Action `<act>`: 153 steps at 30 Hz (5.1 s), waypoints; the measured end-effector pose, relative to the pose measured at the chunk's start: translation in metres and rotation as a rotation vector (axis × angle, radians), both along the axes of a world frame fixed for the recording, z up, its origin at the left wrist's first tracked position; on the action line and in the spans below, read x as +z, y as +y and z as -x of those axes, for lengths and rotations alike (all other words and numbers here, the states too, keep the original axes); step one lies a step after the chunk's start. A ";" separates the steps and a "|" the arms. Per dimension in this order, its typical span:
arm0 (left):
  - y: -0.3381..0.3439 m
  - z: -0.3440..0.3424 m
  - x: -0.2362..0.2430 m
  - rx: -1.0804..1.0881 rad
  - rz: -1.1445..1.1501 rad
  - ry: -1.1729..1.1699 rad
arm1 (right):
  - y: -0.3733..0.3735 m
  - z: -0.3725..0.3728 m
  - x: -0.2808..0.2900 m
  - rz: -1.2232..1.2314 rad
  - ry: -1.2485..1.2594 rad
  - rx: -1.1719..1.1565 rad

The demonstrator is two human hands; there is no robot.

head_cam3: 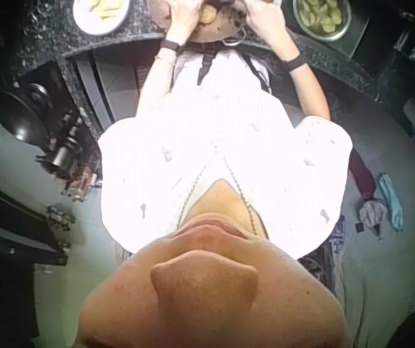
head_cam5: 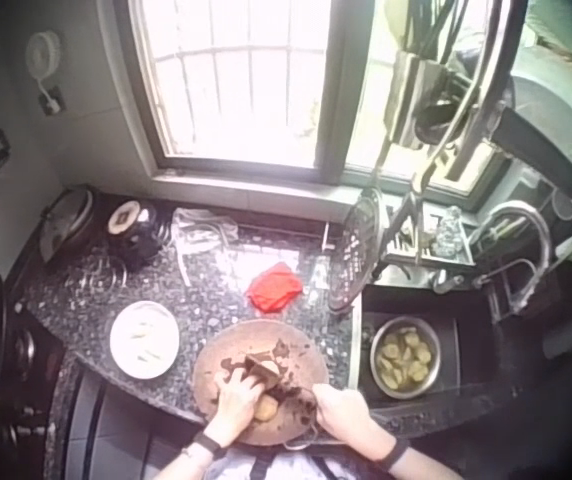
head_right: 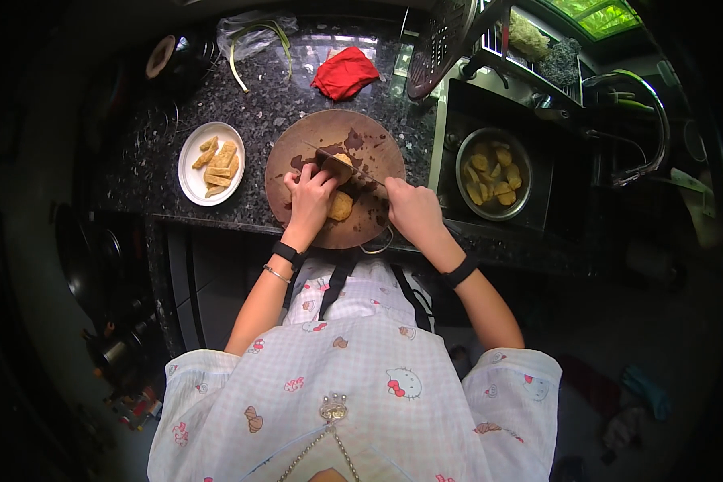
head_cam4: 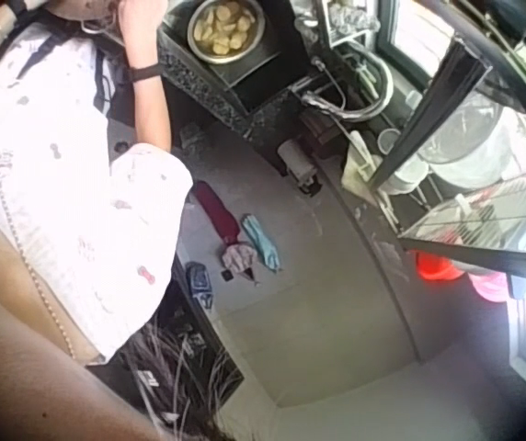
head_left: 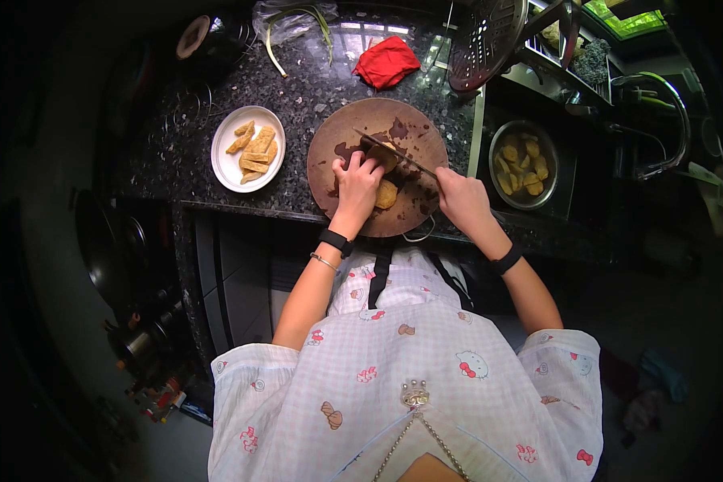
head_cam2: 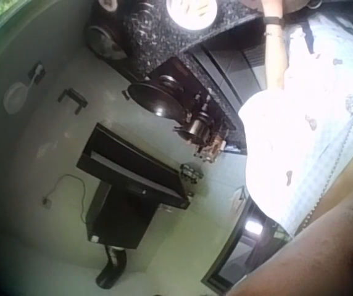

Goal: Cutting pieces of tofu on a wooden cutting board with a large cleaver.

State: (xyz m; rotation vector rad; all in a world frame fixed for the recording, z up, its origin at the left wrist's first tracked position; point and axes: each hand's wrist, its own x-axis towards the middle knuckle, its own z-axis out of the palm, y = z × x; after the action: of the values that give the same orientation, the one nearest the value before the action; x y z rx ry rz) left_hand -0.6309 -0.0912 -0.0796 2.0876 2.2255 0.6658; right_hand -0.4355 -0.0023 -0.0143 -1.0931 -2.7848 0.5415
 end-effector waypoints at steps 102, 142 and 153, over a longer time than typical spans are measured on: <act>-0.053 0.197 0.045 0.377 0.044 -0.175 | 0.066 0.152 0.026 1.451 -0.059 0.069; -0.025 -0.031 -0.007 0.148 -0.014 -0.118 | 0.012 0.016 0.000 -0.014 -0.060 0.216; -0.023 -0.032 -0.004 0.174 -0.024 -0.093 | 0.022 0.035 -0.014 0.052 -0.072 0.227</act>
State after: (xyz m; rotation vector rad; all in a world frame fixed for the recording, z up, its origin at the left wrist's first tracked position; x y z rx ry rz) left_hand -0.5993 -0.1142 -0.0837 1.8463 2.3767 0.7858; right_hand -0.4709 0.0192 -0.0279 -0.8244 -2.9950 0.6108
